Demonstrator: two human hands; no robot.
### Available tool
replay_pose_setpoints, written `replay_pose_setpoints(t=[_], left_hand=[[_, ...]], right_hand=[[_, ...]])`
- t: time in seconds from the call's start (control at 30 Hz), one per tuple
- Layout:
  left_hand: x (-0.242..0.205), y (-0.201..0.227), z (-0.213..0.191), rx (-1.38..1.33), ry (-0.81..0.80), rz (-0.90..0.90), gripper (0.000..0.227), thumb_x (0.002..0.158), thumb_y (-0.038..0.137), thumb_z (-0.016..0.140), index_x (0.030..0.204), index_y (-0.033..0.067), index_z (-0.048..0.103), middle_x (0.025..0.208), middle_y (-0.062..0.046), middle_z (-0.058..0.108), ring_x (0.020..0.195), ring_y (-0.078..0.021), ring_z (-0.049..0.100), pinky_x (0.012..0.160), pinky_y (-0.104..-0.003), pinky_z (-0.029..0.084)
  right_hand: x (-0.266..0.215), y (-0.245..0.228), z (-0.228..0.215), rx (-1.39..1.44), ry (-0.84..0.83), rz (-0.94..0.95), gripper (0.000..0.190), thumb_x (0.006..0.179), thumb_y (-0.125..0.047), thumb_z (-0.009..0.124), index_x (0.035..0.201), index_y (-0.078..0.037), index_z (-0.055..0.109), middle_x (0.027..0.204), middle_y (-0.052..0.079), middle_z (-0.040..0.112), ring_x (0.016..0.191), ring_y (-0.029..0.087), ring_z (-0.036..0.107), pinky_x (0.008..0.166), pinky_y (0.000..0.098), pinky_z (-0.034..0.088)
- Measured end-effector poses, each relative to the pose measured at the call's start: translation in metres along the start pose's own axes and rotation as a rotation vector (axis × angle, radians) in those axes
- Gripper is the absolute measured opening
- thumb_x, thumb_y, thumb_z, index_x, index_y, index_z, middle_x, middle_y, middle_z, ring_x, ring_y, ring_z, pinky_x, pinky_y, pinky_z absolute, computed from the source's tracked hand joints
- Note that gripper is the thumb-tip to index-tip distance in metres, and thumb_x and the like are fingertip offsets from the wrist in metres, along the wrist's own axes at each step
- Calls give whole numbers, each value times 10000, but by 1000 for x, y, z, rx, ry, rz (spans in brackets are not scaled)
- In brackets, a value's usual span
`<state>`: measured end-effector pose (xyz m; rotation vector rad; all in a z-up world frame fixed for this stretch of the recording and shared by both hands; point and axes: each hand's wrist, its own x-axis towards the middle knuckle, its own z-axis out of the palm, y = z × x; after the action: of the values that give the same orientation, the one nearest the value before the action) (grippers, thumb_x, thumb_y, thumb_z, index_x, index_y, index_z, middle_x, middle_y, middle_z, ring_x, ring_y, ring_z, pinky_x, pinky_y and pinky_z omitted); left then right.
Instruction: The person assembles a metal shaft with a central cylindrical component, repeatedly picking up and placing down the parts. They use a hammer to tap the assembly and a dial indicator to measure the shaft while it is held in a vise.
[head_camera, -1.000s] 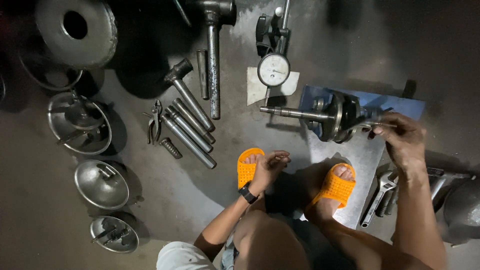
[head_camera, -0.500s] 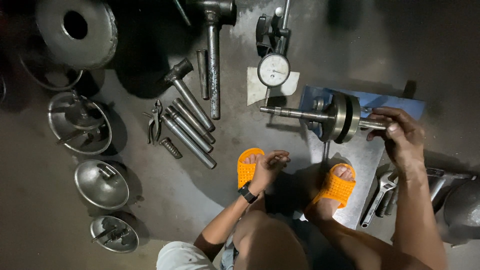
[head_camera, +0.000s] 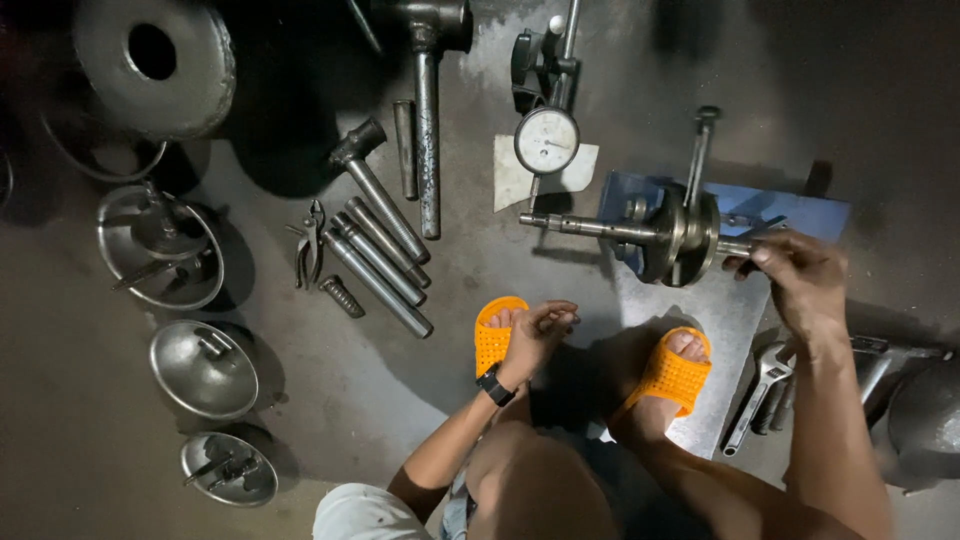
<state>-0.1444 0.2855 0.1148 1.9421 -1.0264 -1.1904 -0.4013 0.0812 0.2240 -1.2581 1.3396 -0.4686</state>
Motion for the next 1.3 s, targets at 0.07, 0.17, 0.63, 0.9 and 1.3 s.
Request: replay_pose_setpoints(t=[0.07,0.17,0.63,0.9,1.3], left_hand=[[6,46,-22,-323,-171,-30,167,861,290,604,982,184,646,854,59,665,779,-41,609,720,-177,405],[3,36,-15,-79,-97,26,165,848,372,592,945,251,647,816,117,642,759,-26,567,771,-241,358],[52,12,21,-979,-170,280,445,866,354,465,1181,41,486,1101,-130,541,961,-216,547,824,-323,440],[94,108,6,-891,5,75,250,816,97,655,1045,21,594,1213,-160,559,1131,-224,535,973,-319,449],[66,149,-24,-595,87,19,292,783,84,717,1056,25,632,913,-87,645,805,-144,599,769,-269,505]], right_hand=[[1,26,-12,-104,8,-43,216,899,-208,610,1031,-37,603,1003,99,630,856,186,634,691,238,512],[0,4,-2,75,-33,-119,150,864,-157,626,992,-85,595,970,39,628,831,115,621,728,195,522],[-1,-1,-3,-54,7,-89,244,820,-151,649,1027,-38,583,1027,98,620,918,189,633,764,241,539],[6,-43,-1,-75,-96,-359,493,773,-113,629,1219,21,468,1164,163,524,1123,277,517,1032,386,443],[-13,-104,62,77,228,-530,344,646,6,797,940,45,624,940,166,655,1015,334,619,1025,469,360]])
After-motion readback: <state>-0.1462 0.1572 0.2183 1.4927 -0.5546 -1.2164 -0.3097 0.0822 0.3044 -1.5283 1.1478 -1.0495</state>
